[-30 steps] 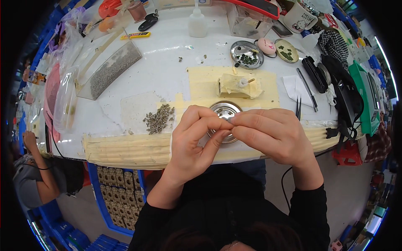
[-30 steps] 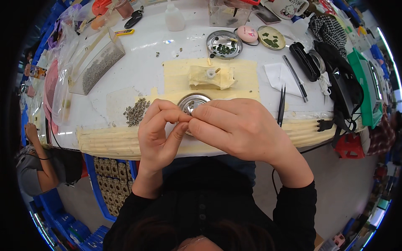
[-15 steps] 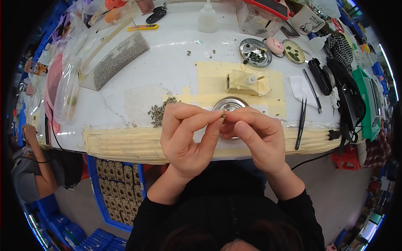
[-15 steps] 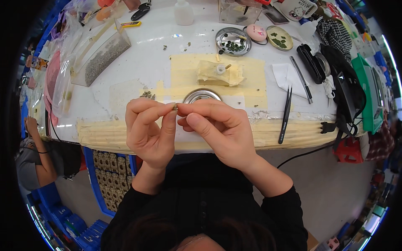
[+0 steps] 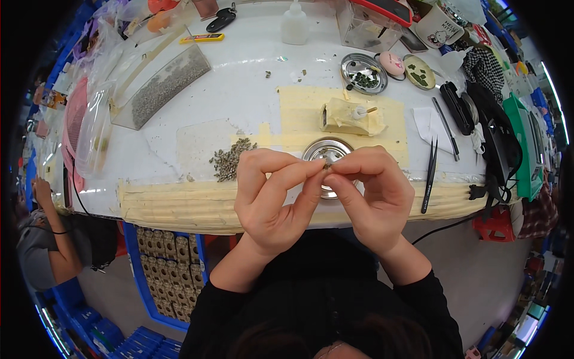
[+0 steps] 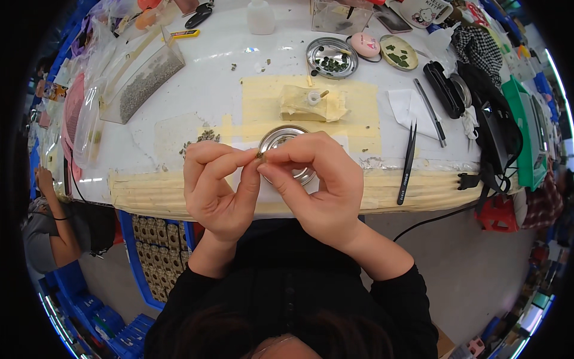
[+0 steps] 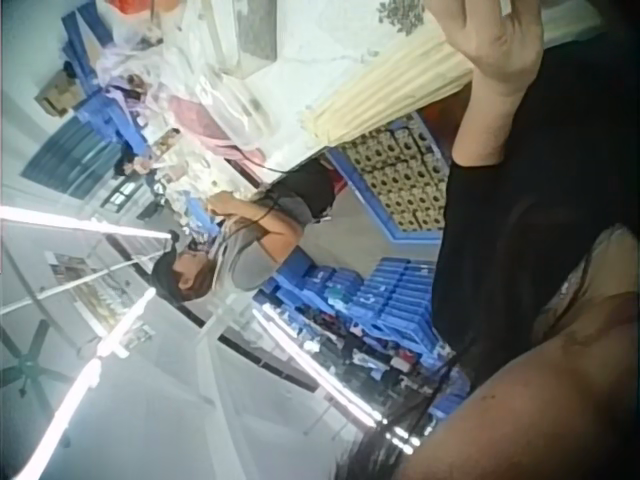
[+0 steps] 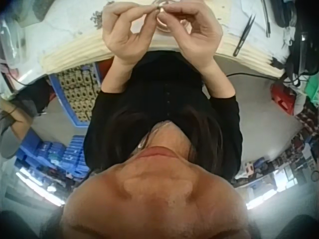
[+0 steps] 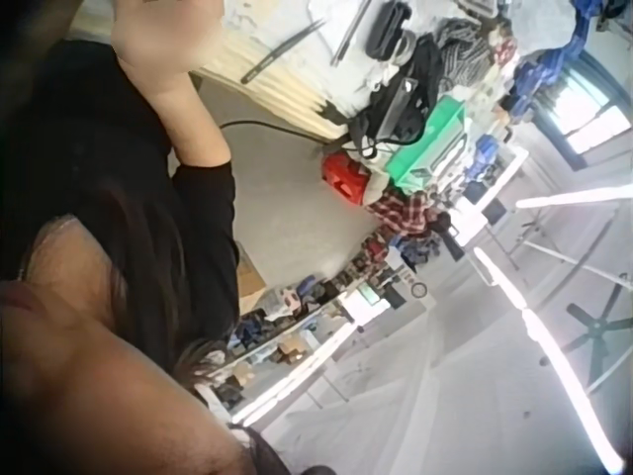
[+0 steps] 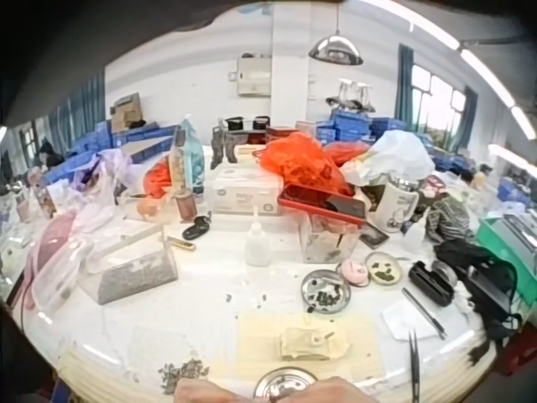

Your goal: Assembling small components by hand at a factory workbench.

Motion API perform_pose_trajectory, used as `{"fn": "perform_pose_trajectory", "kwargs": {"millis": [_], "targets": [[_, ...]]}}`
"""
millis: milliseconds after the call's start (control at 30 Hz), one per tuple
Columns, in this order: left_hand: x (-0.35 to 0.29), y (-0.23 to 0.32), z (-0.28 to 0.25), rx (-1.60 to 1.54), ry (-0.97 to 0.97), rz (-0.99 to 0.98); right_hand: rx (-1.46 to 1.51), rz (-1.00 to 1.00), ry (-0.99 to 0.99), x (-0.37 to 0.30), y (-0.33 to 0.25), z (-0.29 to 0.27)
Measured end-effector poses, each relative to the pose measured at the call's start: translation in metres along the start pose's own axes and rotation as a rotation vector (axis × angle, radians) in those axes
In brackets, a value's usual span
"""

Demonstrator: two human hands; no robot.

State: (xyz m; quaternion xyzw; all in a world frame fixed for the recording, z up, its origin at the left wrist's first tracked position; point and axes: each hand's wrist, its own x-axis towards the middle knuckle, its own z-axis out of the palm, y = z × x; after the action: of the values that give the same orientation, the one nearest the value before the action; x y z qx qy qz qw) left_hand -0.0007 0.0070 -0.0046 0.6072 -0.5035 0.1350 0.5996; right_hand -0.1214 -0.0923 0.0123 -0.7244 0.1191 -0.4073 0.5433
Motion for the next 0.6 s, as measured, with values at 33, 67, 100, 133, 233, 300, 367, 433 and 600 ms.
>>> {"fn": "perform_pose_trajectory", "kwargs": {"millis": [33, 67, 100, 133, 233, 300, 367, 433, 600], "targets": [[0.0001, 0.0002, 0.0003, 0.002, -0.003, -0.012, -0.176, -0.154, -0.005, 0.0006, 0.0013, -0.0013], [-0.0004, 0.0000, 0.0008, 0.000, 0.002, -0.023, -0.238, -0.209, 0.008, 0.0009, 0.0000, 0.0002], [-0.0012, -0.0003, 0.0013, -0.003, 0.007, -0.034, -0.300, -0.264, 0.021, 0.0018, -0.0026, 0.0033], [-0.0018, -0.0003, 0.0016, -0.005, 0.012, -0.044, -0.362, -0.320, 0.033, 0.0018, -0.0042, 0.0049], [-0.0023, 0.0002, 0.0014, -0.020, 0.027, -0.055, -0.271, -0.173, 0.018, -0.0025, -0.0053, 0.0049], [-0.0020, -0.0007, 0.0003, -0.021, 0.030, -0.031, -0.012, 0.030, 0.006, -0.0057, -0.0019, 0.0048], [-0.0021, -0.0011, 0.0002, -0.022, 0.031, -0.006, 0.256, 0.221, 0.000, -0.0074, -0.0012, 0.0055], [-0.0023, -0.0010, 0.0009, -0.021, 0.031, 0.021, 0.535, 0.398, 0.000, -0.0081, -0.0021, 0.0075], [-0.0027, -0.0003, -0.0005, 0.005, -0.014, 0.065, 0.610, 0.510, -0.044, -0.0050, -0.0003, -0.0007]]}}
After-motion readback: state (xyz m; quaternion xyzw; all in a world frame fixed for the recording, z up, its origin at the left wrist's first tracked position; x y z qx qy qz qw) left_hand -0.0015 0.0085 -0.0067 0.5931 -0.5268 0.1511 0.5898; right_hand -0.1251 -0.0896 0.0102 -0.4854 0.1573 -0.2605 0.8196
